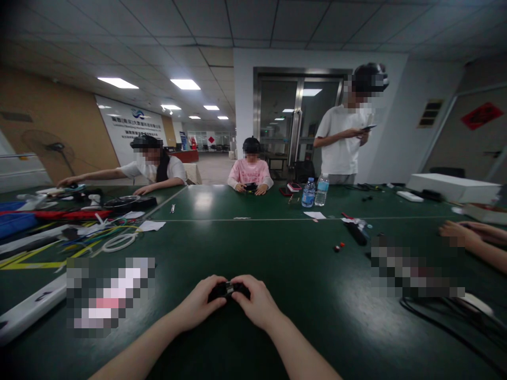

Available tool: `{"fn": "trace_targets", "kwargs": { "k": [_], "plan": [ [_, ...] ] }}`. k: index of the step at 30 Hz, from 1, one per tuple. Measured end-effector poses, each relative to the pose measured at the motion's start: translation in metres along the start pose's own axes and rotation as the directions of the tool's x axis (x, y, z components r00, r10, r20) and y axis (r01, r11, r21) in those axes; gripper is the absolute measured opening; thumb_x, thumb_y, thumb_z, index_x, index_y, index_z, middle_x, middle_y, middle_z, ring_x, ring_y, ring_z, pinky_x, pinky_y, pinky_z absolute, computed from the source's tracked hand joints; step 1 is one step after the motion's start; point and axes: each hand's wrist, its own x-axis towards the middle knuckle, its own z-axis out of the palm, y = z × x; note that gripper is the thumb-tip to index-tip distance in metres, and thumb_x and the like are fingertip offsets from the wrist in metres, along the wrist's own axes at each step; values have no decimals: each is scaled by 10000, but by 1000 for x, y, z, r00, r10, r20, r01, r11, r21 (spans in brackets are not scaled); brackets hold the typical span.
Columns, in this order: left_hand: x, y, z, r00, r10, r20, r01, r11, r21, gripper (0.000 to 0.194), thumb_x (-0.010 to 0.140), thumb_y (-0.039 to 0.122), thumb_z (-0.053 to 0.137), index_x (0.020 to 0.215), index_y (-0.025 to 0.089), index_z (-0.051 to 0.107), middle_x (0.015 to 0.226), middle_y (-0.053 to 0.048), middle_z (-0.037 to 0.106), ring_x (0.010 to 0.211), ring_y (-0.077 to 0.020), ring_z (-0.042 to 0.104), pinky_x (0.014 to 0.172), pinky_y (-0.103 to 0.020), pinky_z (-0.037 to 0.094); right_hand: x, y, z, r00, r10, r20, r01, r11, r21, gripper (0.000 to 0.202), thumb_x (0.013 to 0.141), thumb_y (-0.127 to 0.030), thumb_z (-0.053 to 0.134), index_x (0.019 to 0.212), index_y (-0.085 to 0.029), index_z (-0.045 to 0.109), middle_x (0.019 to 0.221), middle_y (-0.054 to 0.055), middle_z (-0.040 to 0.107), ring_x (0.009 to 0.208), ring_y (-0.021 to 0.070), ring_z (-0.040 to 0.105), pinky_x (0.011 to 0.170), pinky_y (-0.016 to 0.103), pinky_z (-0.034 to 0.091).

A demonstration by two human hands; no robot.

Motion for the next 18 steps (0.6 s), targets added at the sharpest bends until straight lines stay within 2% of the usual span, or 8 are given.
{"fn": "trace_targets", "kwargs": {
  "k": [5, 9, 18],
  "plan": [
    [-1, 5, -2, 1000, -14, -12, 14, 1000, -20, 352, 749, 310, 567, 1085, 223, 512, 1066, -57, 569, 976, -207, 520, 855, -337, 414, -2, 1, 0, 1000, -20, 11, 21, 1000, -6, 275, 806, -282, 524, 1074, -316, 580, 1228, -8, 496, 1158, 198, 444, 972, 376, 353],
    [-1, 6, 0, 1000, -20, -4, 20, 999, -27, 350, 740, 295, 575, 1077, 223, 516, 1068, -55, 574, 992, -208, 519, 881, -340, 405, 0, 2, 2, 999, -41, 0, 41, 999, -15, 211, 783, -283, 560, 981, -277, 632, 1168, 6, 536, 1115, 193, 483, 967, 360, 360],
    [-2, 8, -2, 1000, -24, 3, 24, 999, -41, 347, 756, 311, 555, 1090, 232, 508, 1075, -44, 579, 997, -204, 522, 878, -334, 409, 1, 6, 3, 999, -36, -18, 36, 999, 9, 257, 746, -248, 605, 1001, -286, 603, 1149, -5, 535, 1092, 184, 496, 948, 347, 388]
  ]
}}
